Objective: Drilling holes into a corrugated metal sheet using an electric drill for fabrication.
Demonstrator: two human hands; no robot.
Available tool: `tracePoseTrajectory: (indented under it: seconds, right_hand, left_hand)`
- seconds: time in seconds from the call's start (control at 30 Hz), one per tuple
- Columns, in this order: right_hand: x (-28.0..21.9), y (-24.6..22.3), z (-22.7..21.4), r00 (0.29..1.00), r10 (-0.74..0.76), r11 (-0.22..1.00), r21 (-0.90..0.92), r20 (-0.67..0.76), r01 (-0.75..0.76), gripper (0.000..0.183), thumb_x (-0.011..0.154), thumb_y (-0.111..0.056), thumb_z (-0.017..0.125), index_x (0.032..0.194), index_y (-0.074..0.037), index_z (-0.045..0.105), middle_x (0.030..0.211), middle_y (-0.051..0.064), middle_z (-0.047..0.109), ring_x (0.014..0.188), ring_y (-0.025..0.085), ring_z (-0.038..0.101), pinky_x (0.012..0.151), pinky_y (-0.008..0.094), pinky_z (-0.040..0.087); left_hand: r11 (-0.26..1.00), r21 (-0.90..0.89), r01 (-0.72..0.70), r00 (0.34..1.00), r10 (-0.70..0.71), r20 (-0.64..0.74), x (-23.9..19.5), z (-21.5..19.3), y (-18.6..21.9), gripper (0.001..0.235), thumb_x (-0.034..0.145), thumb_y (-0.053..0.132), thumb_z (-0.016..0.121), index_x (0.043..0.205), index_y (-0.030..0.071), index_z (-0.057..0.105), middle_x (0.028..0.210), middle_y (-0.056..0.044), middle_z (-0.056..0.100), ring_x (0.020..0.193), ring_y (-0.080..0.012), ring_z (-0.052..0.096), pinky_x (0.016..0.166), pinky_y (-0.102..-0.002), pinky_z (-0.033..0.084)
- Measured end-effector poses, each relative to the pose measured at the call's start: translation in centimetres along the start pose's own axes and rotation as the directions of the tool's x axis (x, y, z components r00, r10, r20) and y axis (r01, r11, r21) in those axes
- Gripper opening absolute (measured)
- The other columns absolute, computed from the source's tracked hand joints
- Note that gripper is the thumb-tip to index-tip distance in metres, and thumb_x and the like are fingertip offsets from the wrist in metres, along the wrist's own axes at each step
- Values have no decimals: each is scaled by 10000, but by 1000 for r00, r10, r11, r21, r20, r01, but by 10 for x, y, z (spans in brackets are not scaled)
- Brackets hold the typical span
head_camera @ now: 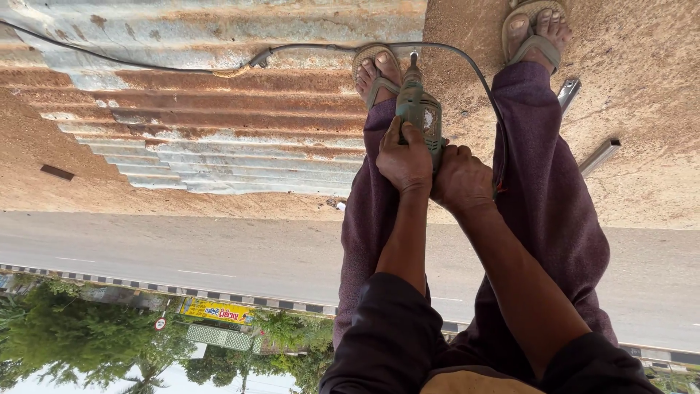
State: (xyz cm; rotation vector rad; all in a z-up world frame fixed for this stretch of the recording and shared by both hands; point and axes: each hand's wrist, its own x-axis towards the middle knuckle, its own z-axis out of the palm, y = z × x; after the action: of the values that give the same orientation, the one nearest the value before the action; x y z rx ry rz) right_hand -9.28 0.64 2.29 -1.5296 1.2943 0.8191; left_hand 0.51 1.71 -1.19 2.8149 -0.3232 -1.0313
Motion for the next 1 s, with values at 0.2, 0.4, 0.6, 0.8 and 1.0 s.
tracePoseTrajectory:
  seconds: [0.2,0.4,0.6,0.8,1.0]
  right_hand:
    - [1,-10,-8,998,22,1000,-15,66,-21,502,923,-451,682,953,46,618,808,215,648,676,315,740,570,454,611]
    - [4,-13,-16,997,37,999,-11,75,-36,510,939,-462,677,955,44,617,808,206,648,683,310,743,580,451,611]
    - [3,-14,-17,995,47,999,-6,92,-47,528,917,-474,695,953,48,618,822,214,646,686,321,736,583,468,608]
    - [0,-10,-9,1000,23,1000,-7,15,-23,523,897,-477,712,975,32,624,864,208,644,686,322,731,581,472,604]
    - [0,-5,-5,1000,11,1000,-11,-29,-11,518,892,-470,719,1000,29,629,889,207,646,689,322,730,562,464,604]
  left_hand:
    - [998,23,60,997,-61,51,5,-10,11,413,937,277,591,1213,8,741,1147,-220,744,1009,-344,755,850,-423,635]
    - [995,28,92,993,-93,76,10,-9,15,416,938,276,581,1222,13,732,1142,-215,744,992,-333,765,832,-419,643]
    - [990,49,132,988,-136,75,12,-12,20,411,929,286,588,1210,29,744,1132,-203,755,990,-330,761,852,-423,629]
    - [995,25,96,994,-97,45,8,-7,11,401,930,274,596,1198,19,750,1153,-209,745,1020,-341,755,870,-424,630]
    - [997,1,75,997,-75,7,4,-1,4,396,931,264,600,1202,17,750,1166,-210,748,1031,-338,760,881,-417,636]
